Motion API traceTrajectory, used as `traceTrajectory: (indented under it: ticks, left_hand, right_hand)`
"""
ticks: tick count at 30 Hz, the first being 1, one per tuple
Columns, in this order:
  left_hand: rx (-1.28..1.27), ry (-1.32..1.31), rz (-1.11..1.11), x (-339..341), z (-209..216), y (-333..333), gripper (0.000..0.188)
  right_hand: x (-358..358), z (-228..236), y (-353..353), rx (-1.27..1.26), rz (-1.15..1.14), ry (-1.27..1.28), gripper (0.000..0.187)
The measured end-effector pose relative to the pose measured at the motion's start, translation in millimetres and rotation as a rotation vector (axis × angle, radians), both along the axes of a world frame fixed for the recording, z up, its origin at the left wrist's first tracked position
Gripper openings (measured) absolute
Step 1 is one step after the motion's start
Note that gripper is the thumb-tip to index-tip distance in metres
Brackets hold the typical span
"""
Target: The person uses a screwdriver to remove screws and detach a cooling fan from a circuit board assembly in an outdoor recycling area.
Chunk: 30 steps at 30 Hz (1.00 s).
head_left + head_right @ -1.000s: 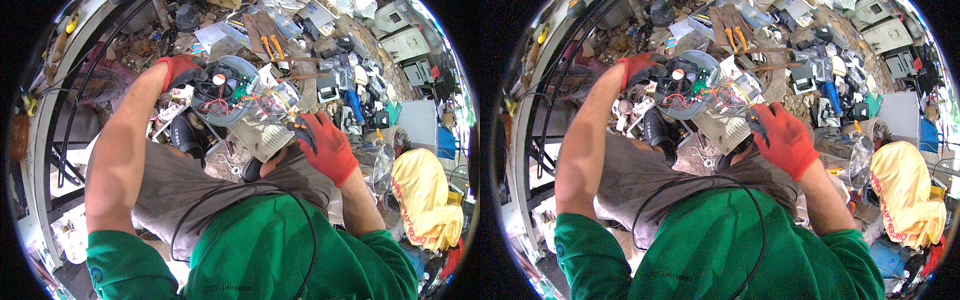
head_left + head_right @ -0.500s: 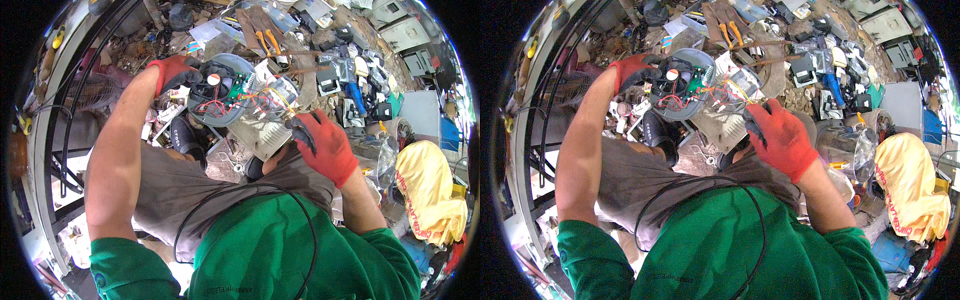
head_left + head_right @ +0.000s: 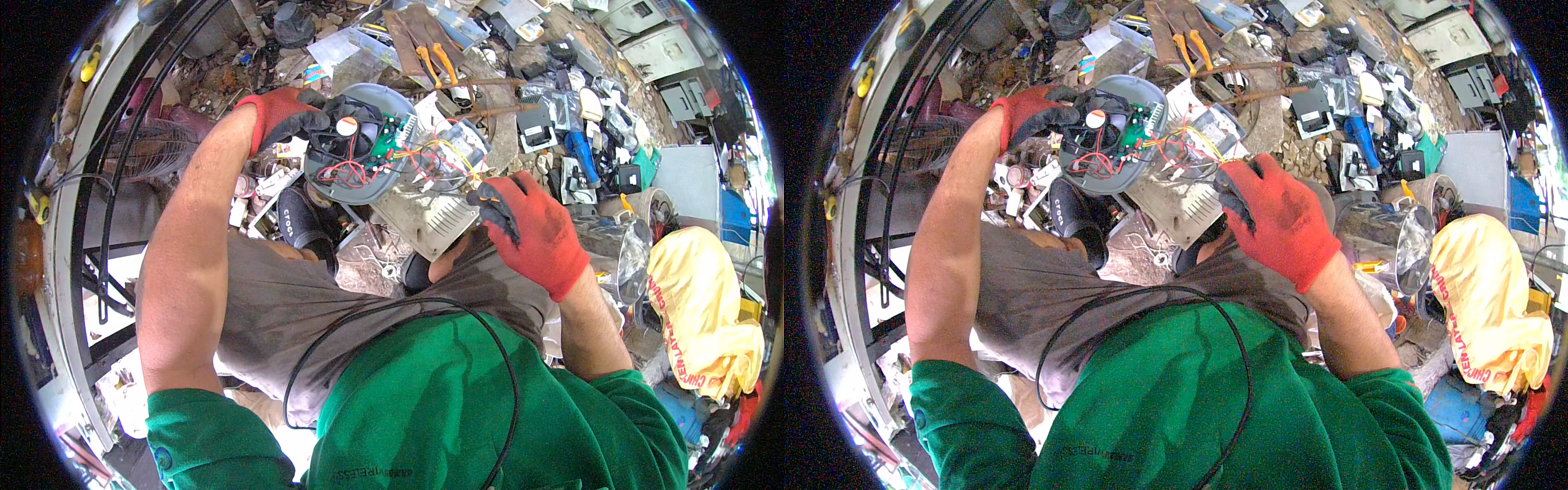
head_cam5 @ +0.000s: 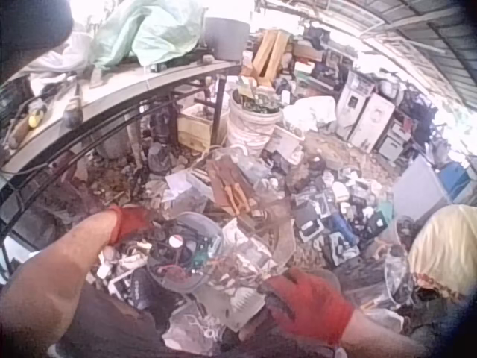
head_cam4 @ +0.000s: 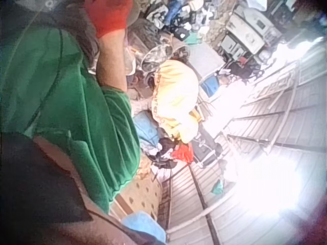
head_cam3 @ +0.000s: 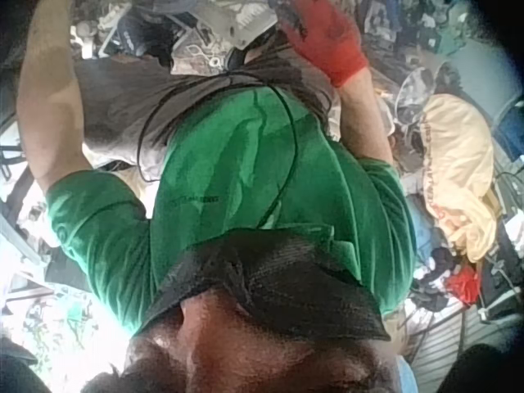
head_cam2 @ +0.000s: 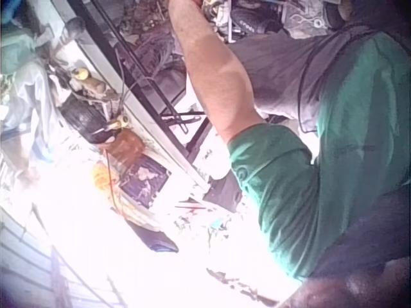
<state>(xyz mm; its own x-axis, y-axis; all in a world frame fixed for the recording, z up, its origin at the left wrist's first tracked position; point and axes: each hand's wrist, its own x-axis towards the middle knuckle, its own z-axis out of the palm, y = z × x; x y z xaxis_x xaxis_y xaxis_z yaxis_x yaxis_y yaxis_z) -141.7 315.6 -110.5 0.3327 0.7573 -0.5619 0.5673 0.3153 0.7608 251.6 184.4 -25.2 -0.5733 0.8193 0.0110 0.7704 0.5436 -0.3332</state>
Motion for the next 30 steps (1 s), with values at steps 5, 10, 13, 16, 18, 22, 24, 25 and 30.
traceTrajectory:
  ticks: [5,10,13,16,18,22,24,25,30]
  left_hand:
    - [0.016,-0.004,-0.02,1.4,-3.4,1.8,0.046]
    - [-0.028,-0.042,0.02,-1.6,-8.5,4.5,0.04]
    - [-0.02,-0.014,0.011,-1.3,-12.5,5.4,0.036]
    - [0.007,0.011,0.005,-4.5,-17.8,6.0,0.034]
    - [0.003,-0.041,0.028,-3.8,-19.5,3.9,0.033]
    - [0.024,-0.047,0.028,0.4,-11.0,-1.1,0.029]
    - [0.045,-0.057,0.013,0.3,-8.1,-4.3,0.028]
    - [0.044,-0.033,0.001,-1.2,-7.1,-4.5,0.027]
    - [-0.001,0.019,0.0,-6.1,-18.7,3.8,0.037]
  right_hand:
    - [-1.4,1.3,-0.9,-0.008,-0.018,-0.03,0.046]
    - [-3.6,4.0,1.2,-0.007,-0.053,-0.07,0.046]
    - [0.4,1.4,5.4,0.013,0.06,-0.011,0.048]
    - [-6.3,0.2,7.1,0.004,0.17,-0.016,0.051]
    - [-10.2,0.6,4.8,-0.003,0.153,-0.008,0.055]
    - [-12.7,-0.5,4.3,-0.031,0.068,0.047,0.054]
    - [-12.4,-0.7,5.2,-0.045,0.061,0.061,0.054]
    - [-12.5,-0.7,5.4,-0.052,0.06,0.068,0.053]
    - [-6.0,-10.4,0.4,0.033,0.042,0.11,0.047]
